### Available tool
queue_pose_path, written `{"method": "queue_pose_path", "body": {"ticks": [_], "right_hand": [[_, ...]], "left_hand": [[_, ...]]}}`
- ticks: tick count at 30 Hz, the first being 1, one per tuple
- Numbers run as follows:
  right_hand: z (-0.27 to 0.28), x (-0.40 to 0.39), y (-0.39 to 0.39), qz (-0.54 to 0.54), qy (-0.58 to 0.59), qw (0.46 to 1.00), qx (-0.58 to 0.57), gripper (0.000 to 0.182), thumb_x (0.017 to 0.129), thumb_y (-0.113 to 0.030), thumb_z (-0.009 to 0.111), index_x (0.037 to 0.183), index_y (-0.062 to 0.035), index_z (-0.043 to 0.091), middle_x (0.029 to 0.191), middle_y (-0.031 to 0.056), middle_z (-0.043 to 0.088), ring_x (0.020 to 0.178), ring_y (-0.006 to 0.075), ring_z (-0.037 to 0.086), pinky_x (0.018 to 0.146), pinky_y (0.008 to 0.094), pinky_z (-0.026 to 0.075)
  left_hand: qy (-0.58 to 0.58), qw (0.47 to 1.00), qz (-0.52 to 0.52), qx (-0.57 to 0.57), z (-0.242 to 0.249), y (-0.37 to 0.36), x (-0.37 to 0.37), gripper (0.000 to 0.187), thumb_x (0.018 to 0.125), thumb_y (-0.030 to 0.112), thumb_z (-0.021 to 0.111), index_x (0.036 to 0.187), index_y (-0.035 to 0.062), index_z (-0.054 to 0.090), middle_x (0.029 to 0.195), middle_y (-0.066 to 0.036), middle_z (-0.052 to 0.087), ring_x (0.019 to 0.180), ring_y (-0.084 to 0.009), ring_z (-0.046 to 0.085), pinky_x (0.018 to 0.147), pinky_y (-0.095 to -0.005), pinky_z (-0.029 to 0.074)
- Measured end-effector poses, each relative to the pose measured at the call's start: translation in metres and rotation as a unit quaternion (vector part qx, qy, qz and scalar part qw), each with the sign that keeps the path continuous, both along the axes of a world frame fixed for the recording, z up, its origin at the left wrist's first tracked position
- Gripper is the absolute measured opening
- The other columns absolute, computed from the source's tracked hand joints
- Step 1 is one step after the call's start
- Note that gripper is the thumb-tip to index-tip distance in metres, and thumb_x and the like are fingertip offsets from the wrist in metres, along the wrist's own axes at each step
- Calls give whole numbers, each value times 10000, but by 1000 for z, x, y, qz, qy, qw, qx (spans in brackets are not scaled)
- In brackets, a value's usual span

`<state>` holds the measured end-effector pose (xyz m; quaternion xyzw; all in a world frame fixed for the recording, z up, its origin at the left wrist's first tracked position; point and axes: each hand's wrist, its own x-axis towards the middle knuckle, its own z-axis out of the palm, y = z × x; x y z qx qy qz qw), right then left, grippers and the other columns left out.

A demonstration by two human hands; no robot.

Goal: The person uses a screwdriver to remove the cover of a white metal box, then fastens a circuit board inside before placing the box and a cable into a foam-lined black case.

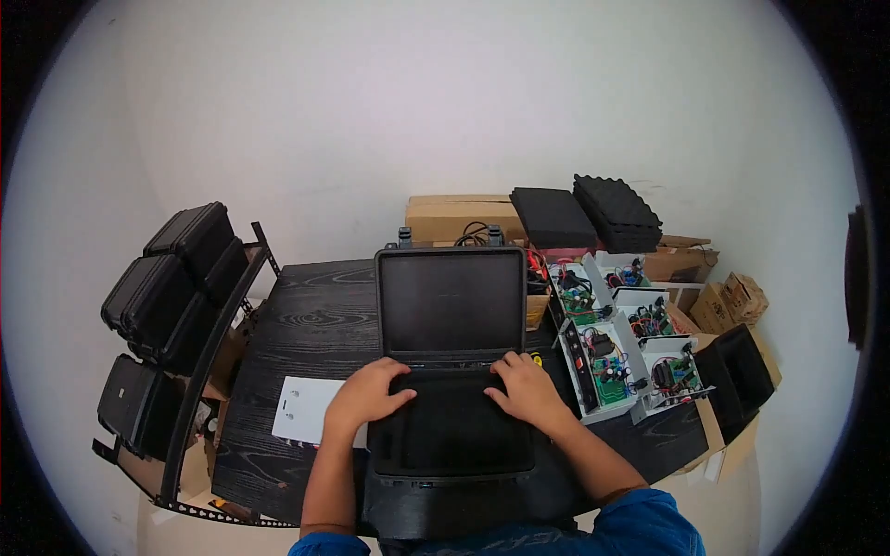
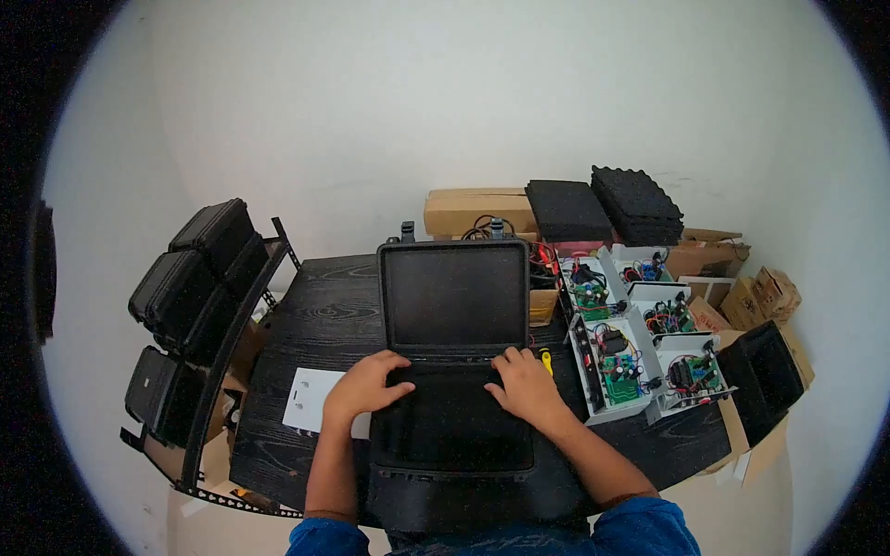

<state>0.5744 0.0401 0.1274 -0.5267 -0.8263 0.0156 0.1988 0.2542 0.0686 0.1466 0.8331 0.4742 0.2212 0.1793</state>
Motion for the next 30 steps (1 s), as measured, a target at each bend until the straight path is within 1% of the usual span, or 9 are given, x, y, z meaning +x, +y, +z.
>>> {"method": "queue_pose_path", "body": {"ticks": [5, 11, 14, 17, 20, 23, 26, 29, 30], "right_hand": [[-14, 4, -6, -27, 9, 1000, 10, 410, 848, -265, 833, 1137, -13, 690, 1139, 139, 612, 1092, 335, 612, 966, 435, 500], [-7, 3, -8, -15, -53, 998, -12, 440, 832, -271, 836, 1183, -55, 682, 1139, 146, 609, 1070, 325, 604, 890, 455, 490], [-4, 5, -8, 30, -43, 998, 27, 351, 827, -253, 830, 1095, -86, 677, 1109, 123, 642, 1102, 323, 610, 904, 464, 484], [0, 7, -6, 62, 26, 998, 4, 273, 818, -225, 821, 982, -94, 647, 1028, 105, 675, 1070, 318, 643, 883, 457, 497], [21, 10, -12, 67, 122, 990, 1, 249, 811, -201, 806, 957, -92, 637, 889, 86, 651, 851, 285, 660, 762, 424, 518], [46, 17, -19, 60, 165, 983, 49, 239, 807, -179, 799, 962, -91, 639, 886, 91, 650, 754, 279, 655, 709, 414, 523], [68, 31, -20, 53, 193, 974, 111, 246, 808, -137, 815, 980, -86, 646, 905, 76, 675, 728, 236, 654, 604, 357, 500], [101, 57, -29, 4, 245, 961, 126, 242, 828, -120, 819, 991, -80, 645, 938, 62, 692, 700, 202, 643, 533, 301, 460], [124, 66, -40, -46, 271, 959, 60, 258, 836, -162, 801, 990, -65, 618, 918, 110, 670, 834, 323, 683, 746, 395, 526]], "left_hand": [[41, 999, 0, 10, -13, 0, 9, 530, 860, 324, 809, 1259, -6, 696, 1240, -202, 665, 1162, -386, 652, 990, -440, 538], [27, 999, 0, -17, -7, 0, 7, 522, 867, 327, 807, 1254, -6, 700, 1237, -201, 666, 1157, -383, 655, 991, -436, 536], [12, 999, 4, -39, 2, 0, 1, 482, 883, 325, 779, 1225, -8, 711, 1233, -190, 670, 1193, -375, 639, 1020, -436, 517], [-30, 1000, -6, -4, 2, 4, -9, 457, 895, 313, 770, 1205, -18, 715, 1165, -196, 696, 1113, -377, 673, 976, -428, 535], [-96, 995, -7, 18, 23, -2, -14, 390, 908, 253, 769, 1191, -10, 719, 1142, -186, 720, 996, -317, 710, 880, -397, 566], [-166, 983, 6, 78, 37, -7, -19, 332, 900, 186, 766, 1162, -14, 721, 1097, -176, 727, 968, -283, 710, 869, -381, 561], [-201, 968, 27, 151, 45, -11, -22, 268, 866, 93, 767, 1097, -31, 714, 1058, -168, 728, 936, -272, 709, 857, -362, 552], [-221, 959, 44, 175, 46, -9, -25, 275, 881, 152, 723, 1085, -32, 710, 1052, -169, 716, 928, -270, 694, 868, -364, 538], [-234, 958, 35, 159, 46, -8, -25, 275, 899, 161, 710, 1092, -35, 699, 1046, -170, 705, 932, -275, 685, 870, -371, 534]]}}
